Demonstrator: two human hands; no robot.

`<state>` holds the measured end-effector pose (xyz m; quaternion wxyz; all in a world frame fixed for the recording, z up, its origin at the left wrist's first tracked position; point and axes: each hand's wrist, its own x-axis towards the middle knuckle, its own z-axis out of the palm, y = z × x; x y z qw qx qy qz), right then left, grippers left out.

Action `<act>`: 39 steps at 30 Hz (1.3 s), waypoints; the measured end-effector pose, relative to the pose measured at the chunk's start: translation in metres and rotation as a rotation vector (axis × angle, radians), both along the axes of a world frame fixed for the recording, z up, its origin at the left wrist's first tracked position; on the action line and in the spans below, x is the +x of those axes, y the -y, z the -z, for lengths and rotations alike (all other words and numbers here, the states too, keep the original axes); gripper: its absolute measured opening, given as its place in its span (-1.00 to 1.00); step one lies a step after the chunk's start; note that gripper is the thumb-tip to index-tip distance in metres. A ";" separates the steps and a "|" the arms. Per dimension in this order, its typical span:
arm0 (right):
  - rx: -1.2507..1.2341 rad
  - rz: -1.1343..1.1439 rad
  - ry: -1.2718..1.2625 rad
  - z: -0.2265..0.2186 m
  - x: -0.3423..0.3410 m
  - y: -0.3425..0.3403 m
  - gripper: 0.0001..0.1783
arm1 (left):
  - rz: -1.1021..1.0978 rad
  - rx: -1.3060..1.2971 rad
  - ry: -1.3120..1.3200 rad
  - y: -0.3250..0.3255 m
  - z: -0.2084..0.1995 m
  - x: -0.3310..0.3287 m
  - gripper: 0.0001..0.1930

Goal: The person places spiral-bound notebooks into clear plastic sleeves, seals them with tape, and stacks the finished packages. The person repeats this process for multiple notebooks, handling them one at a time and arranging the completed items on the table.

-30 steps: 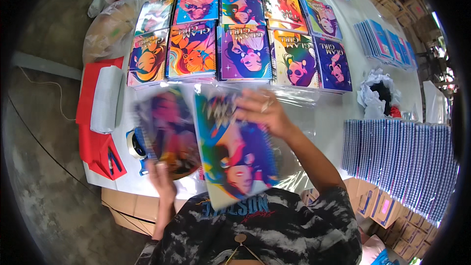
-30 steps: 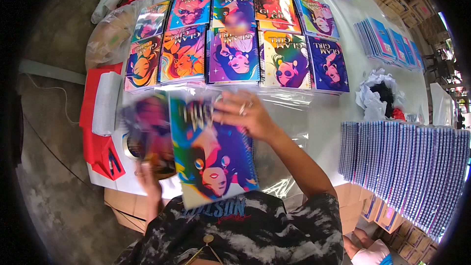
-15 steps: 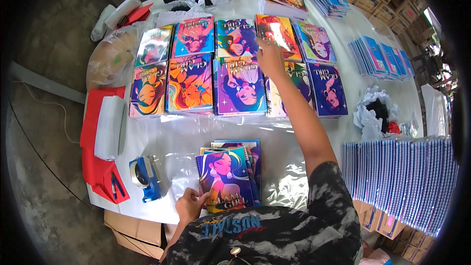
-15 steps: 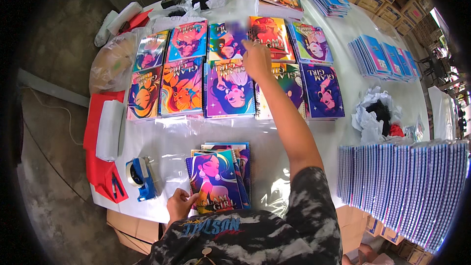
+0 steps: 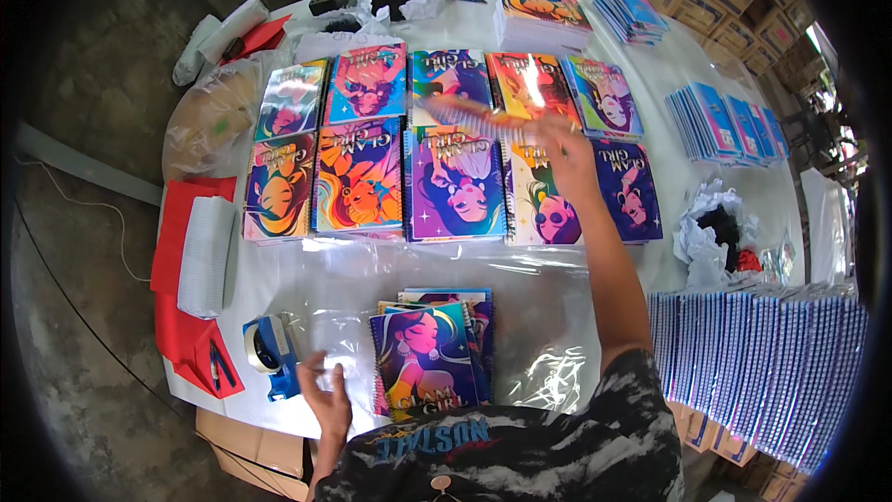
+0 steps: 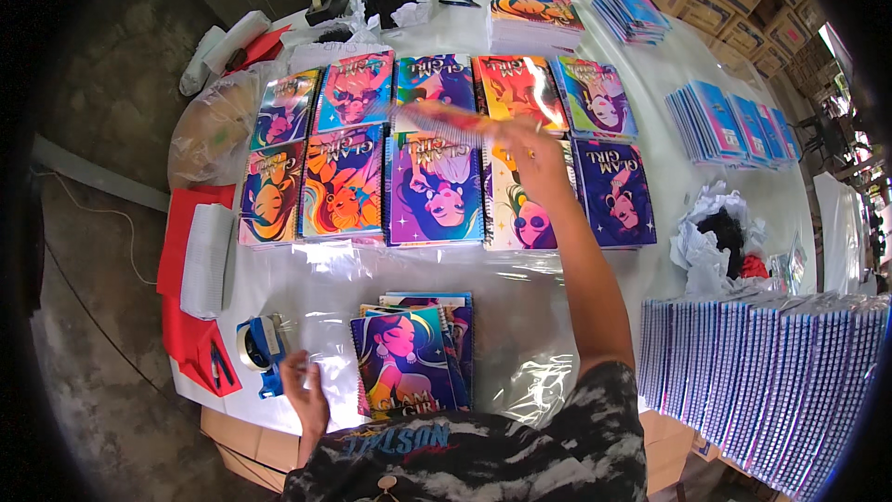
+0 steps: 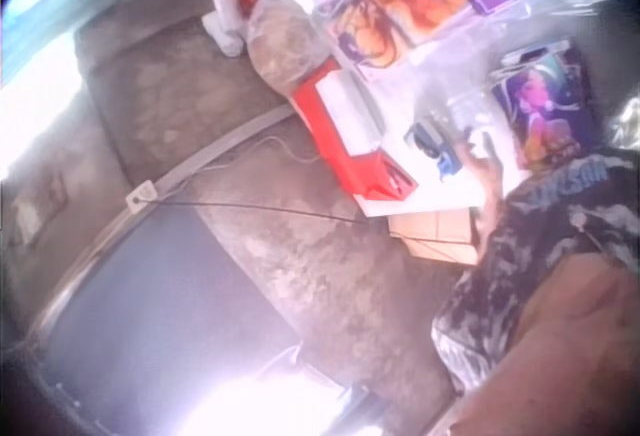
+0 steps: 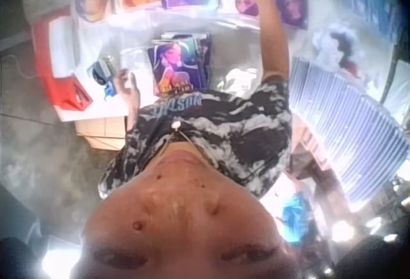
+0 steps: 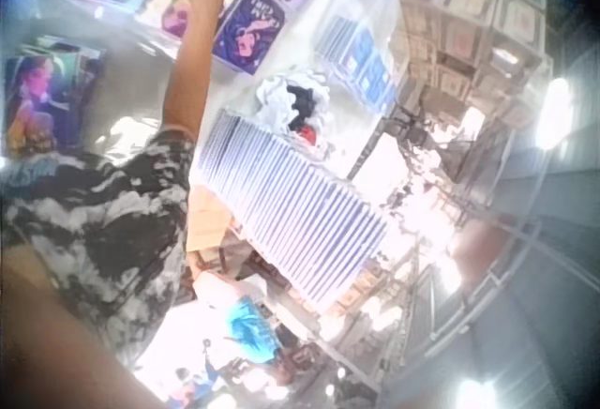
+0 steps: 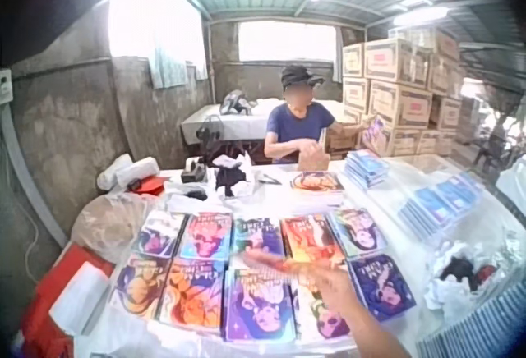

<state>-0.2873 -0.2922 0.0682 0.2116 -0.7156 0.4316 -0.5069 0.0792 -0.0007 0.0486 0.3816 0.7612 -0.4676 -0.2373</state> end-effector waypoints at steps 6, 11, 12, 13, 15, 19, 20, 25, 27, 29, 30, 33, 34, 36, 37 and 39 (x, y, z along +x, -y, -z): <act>0.152 -0.235 -0.365 0.036 -0.039 -0.040 -0.61 | 0.514 -0.123 0.531 0.044 -0.026 -0.035 -0.34; -0.125 0.635 -0.764 0.056 -0.110 0.046 -0.53 | 0.865 0.193 0.569 0.025 0.040 -0.088 -0.32; -0.252 0.786 -0.895 0.072 -0.135 0.056 -0.51 | 0.894 0.185 0.565 0.027 0.042 -0.090 -0.31; -0.179 0.720 -0.902 0.086 -0.156 0.063 -0.49 | 0.910 0.185 0.562 0.027 0.041 -0.089 -0.31; -0.036 0.551 -0.902 0.098 -0.169 0.071 -0.47 | 0.911 0.193 0.565 0.021 0.042 -0.086 -0.31; 0.169 0.563 -1.047 0.079 -0.151 0.078 -0.64 | 0.871 0.169 0.572 0.011 0.042 -0.084 -0.31; 0.129 0.623 -0.949 0.072 -0.148 0.074 -0.69 | 0.869 0.164 0.557 0.010 0.041 -0.085 -0.31; -0.155 0.662 0.011 -0.018 -0.081 0.018 -0.83 | 0.756 0.129 0.167 0.017 0.033 -0.078 -0.30; 0.012 0.394 0.397 -0.026 -0.026 -0.048 -0.75 | 0.512 0.030 -0.319 0.026 0.025 -0.069 -0.24; 0.394 0.004 0.628 -0.019 0.029 -0.134 -0.67 | 0.329 -0.186 -0.714 0.041 0.012 -0.060 -0.13; 0.651 -0.395 0.574 -0.027 0.042 -0.170 -0.52 | 0.281 -0.265 -0.989 0.048 -0.001 -0.058 -0.18; 0.711 -0.724 0.383 -0.018 0.063 -0.237 -0.20 | 0.169 -0.132 -0.977 0.042 -0.030 -0.043 -0.34; 0.781 -0.481 0.347 0.005 0.062 -0.250 -0.18 | 0.174 -0.055 -0.927 0.036 -0.031 -0.040 -0.37; 0.901 0.020 0.271 0.068 0.054 -0.271 -0.12 | 0.269 0.204 -0.554 0.021 -0.016 -0.027 -0.40; 0.952 0.055 0.232 0.074 0.055 -0.278 -0.11 | 0.338 0.240 -0.121 0.009 0.016 -0.020 -0.37; 1.054 0.120 0.155 0.085 0.061 -0.290 -0.11 | 0.274 0.240 0.316 -0.015 0.048 -0.024 -0.26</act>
